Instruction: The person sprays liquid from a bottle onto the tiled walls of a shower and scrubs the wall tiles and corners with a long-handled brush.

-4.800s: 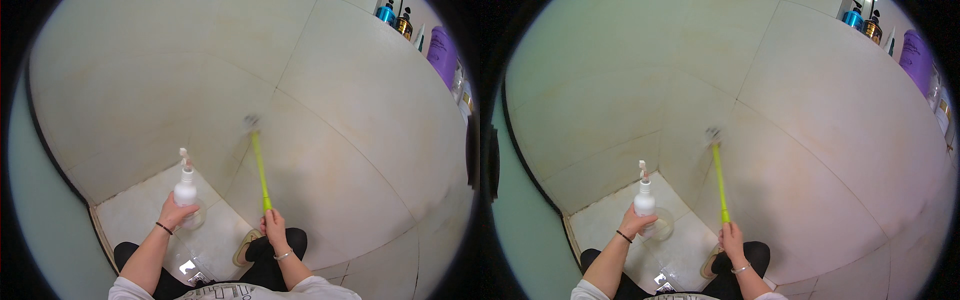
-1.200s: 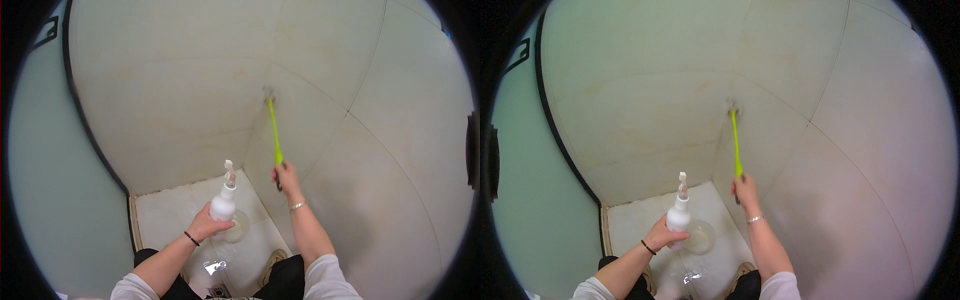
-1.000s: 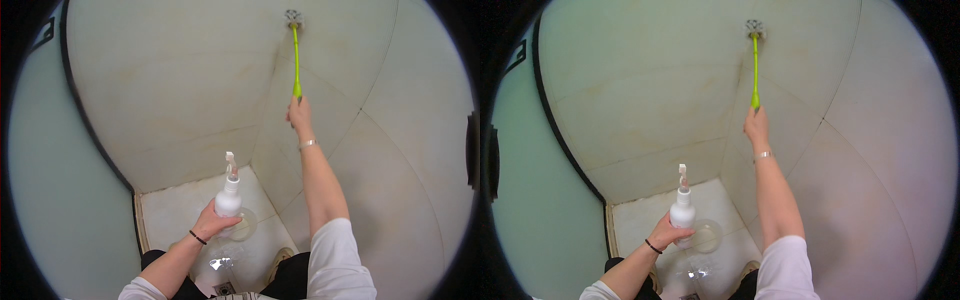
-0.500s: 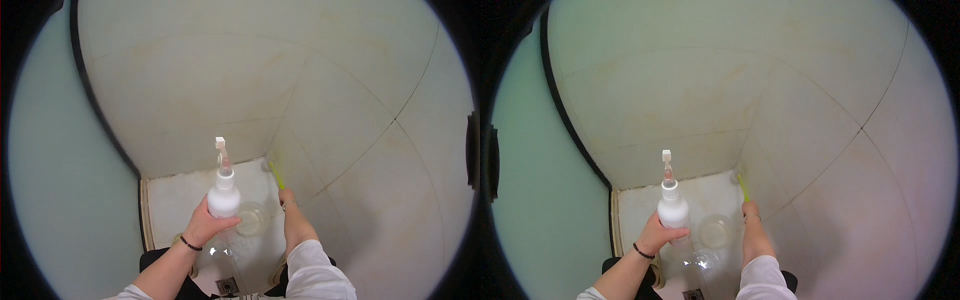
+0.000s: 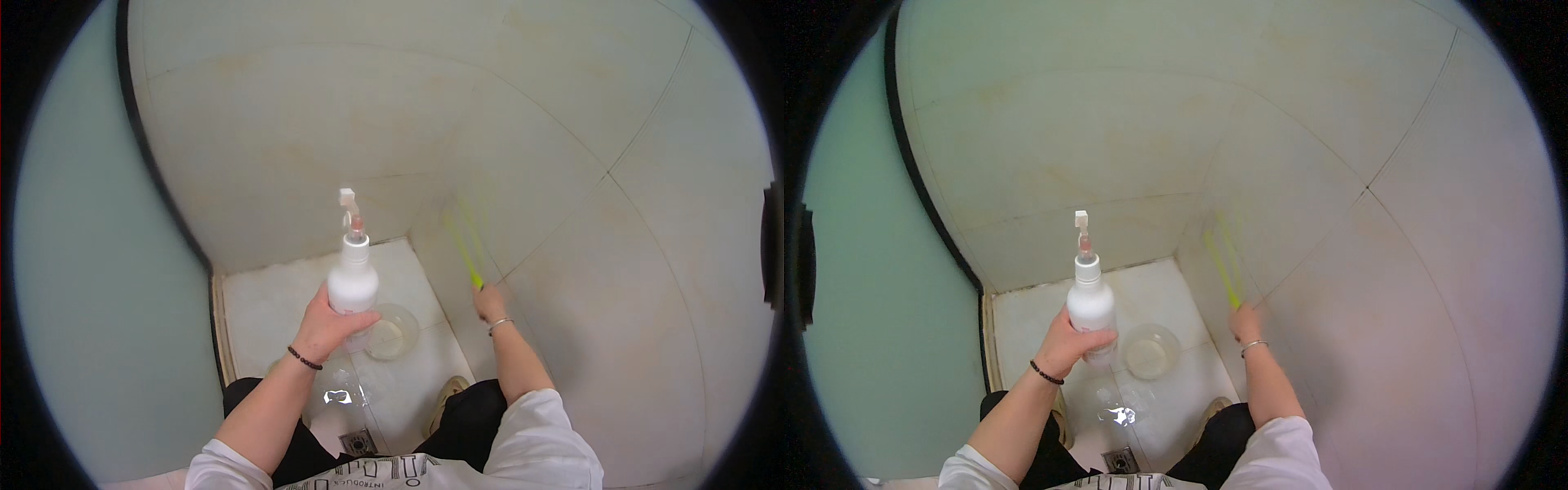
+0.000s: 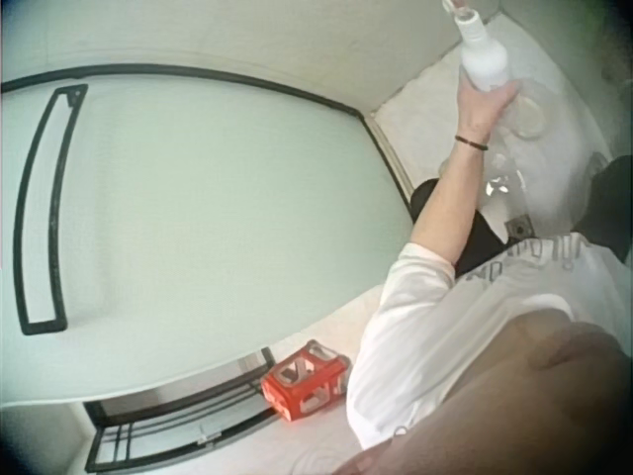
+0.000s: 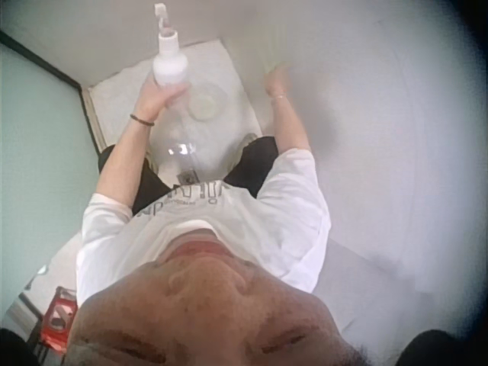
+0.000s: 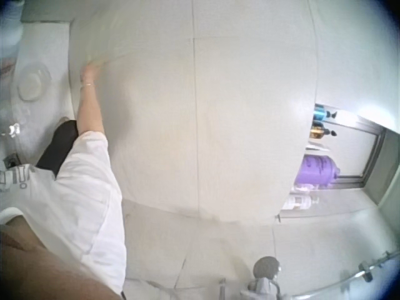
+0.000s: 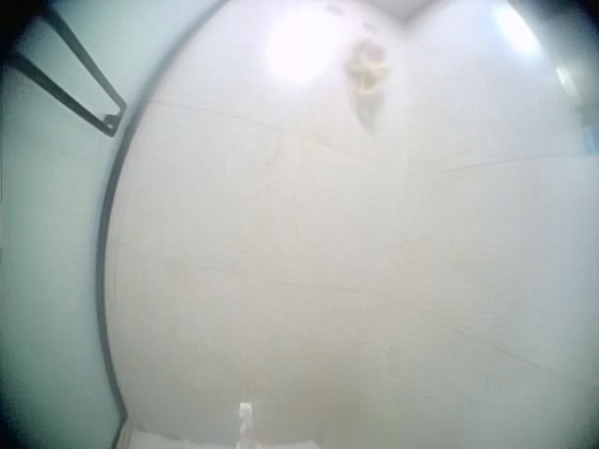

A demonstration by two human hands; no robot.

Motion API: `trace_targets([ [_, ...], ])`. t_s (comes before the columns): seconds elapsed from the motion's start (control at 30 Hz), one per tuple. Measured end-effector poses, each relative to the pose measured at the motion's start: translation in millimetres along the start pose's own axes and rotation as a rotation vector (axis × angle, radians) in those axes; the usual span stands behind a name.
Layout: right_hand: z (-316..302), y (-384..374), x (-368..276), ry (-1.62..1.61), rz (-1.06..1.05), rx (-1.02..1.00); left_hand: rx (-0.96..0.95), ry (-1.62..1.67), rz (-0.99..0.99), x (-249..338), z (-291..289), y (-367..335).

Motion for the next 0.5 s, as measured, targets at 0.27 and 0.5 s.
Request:
trace_targets([
  [0.27, -26.2, -5.3, 70.2, -0.377, -0.092, 0.097, -0.019, -0.015, 0.075, 8.8, 17.7, -1.0],
  [0.5, -6.4, 5.1, 89.2, 0.029, -0.072, 0.084, -0.012, 0.027, 0.088, 8.5, 25.2, 0.3],
])
Point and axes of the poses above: each hand's wrist, its own y-axis away from the middle knuckle, its own z-axis out of the palm, x = y × z, the point moved 2 cm from there along -y, towards the middle knuckle, and after that the axes turned 11 degrees about -z, right-handed, at the moved point
